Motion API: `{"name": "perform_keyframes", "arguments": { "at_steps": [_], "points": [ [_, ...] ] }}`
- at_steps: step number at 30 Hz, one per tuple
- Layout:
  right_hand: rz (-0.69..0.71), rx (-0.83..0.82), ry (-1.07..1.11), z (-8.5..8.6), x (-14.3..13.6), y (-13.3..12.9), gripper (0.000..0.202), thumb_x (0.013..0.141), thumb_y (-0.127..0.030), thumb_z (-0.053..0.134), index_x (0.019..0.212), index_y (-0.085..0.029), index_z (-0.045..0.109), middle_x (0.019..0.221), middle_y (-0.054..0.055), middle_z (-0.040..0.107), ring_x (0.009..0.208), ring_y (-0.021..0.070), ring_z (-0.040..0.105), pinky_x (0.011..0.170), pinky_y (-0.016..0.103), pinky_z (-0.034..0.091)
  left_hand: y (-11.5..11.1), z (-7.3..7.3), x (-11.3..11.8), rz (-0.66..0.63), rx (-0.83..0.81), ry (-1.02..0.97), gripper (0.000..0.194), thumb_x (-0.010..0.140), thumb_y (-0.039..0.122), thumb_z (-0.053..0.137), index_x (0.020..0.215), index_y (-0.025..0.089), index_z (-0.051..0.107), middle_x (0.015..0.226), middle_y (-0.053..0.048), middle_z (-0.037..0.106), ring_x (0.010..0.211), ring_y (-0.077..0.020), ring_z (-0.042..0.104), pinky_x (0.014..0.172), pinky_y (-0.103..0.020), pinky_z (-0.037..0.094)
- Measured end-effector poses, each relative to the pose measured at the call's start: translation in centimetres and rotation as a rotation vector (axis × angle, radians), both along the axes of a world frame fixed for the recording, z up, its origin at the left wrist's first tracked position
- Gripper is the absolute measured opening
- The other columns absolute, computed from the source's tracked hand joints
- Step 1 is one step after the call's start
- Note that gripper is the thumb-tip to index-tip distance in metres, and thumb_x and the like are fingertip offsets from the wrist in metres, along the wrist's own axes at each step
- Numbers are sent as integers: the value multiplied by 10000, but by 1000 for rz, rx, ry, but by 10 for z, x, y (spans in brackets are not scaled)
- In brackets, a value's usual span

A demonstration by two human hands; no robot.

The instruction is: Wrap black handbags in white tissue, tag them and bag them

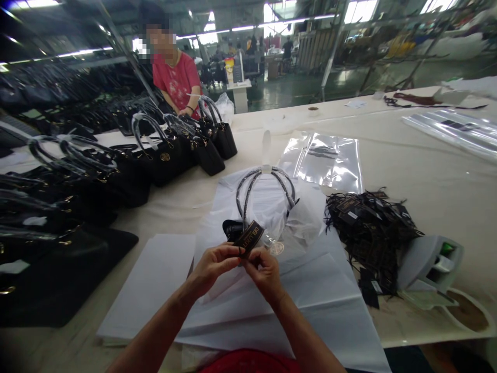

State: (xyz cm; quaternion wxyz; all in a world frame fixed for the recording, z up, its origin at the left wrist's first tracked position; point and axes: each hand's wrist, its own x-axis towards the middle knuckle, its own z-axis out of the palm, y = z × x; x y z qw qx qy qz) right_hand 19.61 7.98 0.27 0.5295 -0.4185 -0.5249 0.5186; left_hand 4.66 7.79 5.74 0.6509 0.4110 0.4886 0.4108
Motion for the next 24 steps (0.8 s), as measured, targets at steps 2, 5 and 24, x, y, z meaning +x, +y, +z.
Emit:
{"name": "perform_keyframes", "arguments": {
  "at_steps": [2,5,24],
  "points": [
    [13,68,-93,2,1,-1,216,720,-303,675,588,-219,527,548,-36,476,512,105,394,505,257,340,0,-2,1,10,-10,-32,368,569,412,805,847,181,736,951,-40,575,855,-168,553,787,-275,452],
    [2,101,-131,4,3,-2,203,720,-297,670,566,-222,562,535,-26,502,507,112,412,505,264,351,-1,-3,2,8,2,-2,334,595,394,790,851,186,741,986,-46,565,885,-171,543,809,-270,442],
    [-187,-129,-7,3,26,7,229,694,-409,687,743,-195,617,717,-10,568,531,87,480,478,213,406,-88,23,-24,-106,207,663,263,814,367,555,953,203,708,895,-61,660,770,-161,613,727,-239,469]
  ]
}}
